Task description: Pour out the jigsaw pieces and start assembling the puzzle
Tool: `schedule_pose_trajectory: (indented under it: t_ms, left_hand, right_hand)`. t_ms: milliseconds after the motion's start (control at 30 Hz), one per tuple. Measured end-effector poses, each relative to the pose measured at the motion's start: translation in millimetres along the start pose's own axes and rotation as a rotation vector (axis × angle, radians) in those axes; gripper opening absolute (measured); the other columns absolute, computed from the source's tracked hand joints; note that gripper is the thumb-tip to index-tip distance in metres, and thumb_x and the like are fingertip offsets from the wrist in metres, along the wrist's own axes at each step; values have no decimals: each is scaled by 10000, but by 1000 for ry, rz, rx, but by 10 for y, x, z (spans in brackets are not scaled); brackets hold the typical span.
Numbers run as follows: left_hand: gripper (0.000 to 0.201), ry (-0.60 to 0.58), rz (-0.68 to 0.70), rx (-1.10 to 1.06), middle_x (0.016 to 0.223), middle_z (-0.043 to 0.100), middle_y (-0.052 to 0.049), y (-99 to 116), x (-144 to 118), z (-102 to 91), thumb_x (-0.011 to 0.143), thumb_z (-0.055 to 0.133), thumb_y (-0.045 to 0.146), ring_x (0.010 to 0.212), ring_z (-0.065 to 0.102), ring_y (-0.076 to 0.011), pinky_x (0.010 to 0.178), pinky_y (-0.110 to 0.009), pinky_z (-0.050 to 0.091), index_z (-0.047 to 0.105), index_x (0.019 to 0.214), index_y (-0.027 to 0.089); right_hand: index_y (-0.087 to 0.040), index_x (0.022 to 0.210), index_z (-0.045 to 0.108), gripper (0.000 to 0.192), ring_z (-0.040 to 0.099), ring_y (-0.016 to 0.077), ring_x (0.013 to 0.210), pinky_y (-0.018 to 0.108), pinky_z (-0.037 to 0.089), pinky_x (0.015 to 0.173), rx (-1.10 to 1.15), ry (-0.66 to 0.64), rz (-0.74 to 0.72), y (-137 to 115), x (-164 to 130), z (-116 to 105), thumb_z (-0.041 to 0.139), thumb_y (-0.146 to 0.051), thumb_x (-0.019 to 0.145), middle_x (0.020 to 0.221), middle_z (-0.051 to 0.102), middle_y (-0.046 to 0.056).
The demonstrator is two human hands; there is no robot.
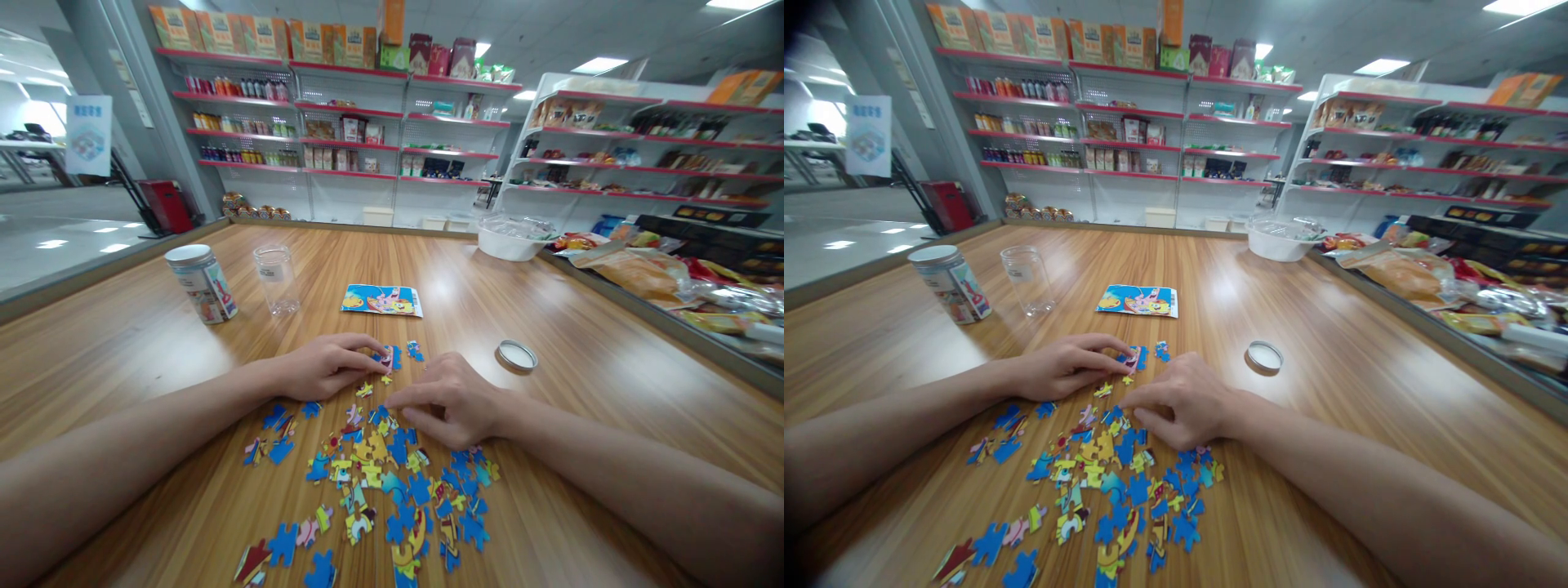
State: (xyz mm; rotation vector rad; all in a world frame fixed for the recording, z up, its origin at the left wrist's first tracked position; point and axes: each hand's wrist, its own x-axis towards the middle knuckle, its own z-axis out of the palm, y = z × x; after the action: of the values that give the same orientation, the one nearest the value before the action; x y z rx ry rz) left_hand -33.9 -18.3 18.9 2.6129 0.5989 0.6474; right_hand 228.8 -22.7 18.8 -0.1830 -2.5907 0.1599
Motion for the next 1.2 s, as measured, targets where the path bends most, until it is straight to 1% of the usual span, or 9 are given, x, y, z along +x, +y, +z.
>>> schedule_pose_trajectory:
  t_ms: [67, 167, 267, 333, 500, 600, 800, 1000, 1200]
  left_hand:
    - [354, -7, -10, -39, 1329, 558, -118, 16, -2, -23, 948, 553, 156, 1083, 597, -204, 957, -375, 509, 649, 1272, 262]
    - [259, 0, -36, -123, 1354, 531, -103, 33, -10, -59, 931, 606, 201, 785, 555, -113, 754, -285, 509, 721, 1155, 263]
    - [165, 1, -46, -177, 1340, 536, -86, 27, -19, -69, 911, 635, 215, 694, 472, -85, 673, -258, 454, 781, 983, 242]
    - [153, -9, -63, -201, 1325, 537, -83, 21, -22, -65, 897, 648, 204, 709, 471, -86, 686, -257, 447, 785, 958, 235]
    - [270, -18, -168, -278, 1310, 520, -87, 26, -4, -73, 858, 710, 243, 773, 513, -95, 630, -212, 424, 723, 1127, 249]
    - [238, -31, -193, -272, 1293, 523, -85, 26, 9, -78, 843, 734, 297, 820, 525, -110, 634, -208, 426, 737, 1073, 234]
    - [226, -14, -215, -210, 1278, 524, -83, 2, 15, -26, 813, 766, 348, 1060, 545, -196, 728, -240, 473, 740, 996, 218]
    - [327, 42, -139, -61, 1283, 521, -97, 9, 0, 48, 818, 759, 372, 1177, 531, -237, 1021, -411, 460, 700, 1107, 229]
    - [249, 25, -41, 1, 1330, 547, -124, 22, -3, 67, 914, 650, 262, 1154, 588, -229, 1012, -408, 494, 692, 1155, 215]
  right_hand:
    - [-173, 967, 711, 219, 543, 88, 450, 238, 326, 460, 40, -10, -32, 9, -10, -5, 516, -186, 869, 561, 650, -29]
    - [-165, 899, 701, 225, 559, 92, 464, 229, 364, 470, 103, -23, -67, 16, -21, -5, 489, -148, 827, 572, 662, -14]
    - [-170, 806, 688, 210, 547, 99, 457, 238, 379, 479, 116, -14, -61, 16, -23, -4, 480, -147, 790, 548, 646, -7]
    - [-172, 799, 688, 208, 526, 99, 439, 239, 370, 468, 110, 3, -48, 13, -18, -7, 480, -160, 793, 512, 614, -16]
    - [-164, 921, 706, 241, 496, 89, 411, 229, 354, 455, 99, 16, -44, 5, -4, -16, 490, -149, 813, 478, 577, -46]
    - [-169, 927, 710, 240, 516, 87, 429, 226, 354, 458, 82, 10, -30, 12, -8, -8, 495, -147, 823, 513, 602, -35]
    - [-179, 925, 714, 223, 515, 77, 442, 215, 346, 463, 38, 44, -13, 38, -31, 34, 510, -152, 839, 520, 593, -42]
    - [-197, 1061, 719, 293, 471, 76, 430, 224, 305, 457, -31, 9, 26, 55, -20, 44, 505, -156, 864, 523, 591, -46]
    - [-198, 1023, 735, 271, 468, 77, 433, 232, 303, 461, -30, -55, 53, 60, -22, 41, 502, -178, 887, 528, 596, -35]
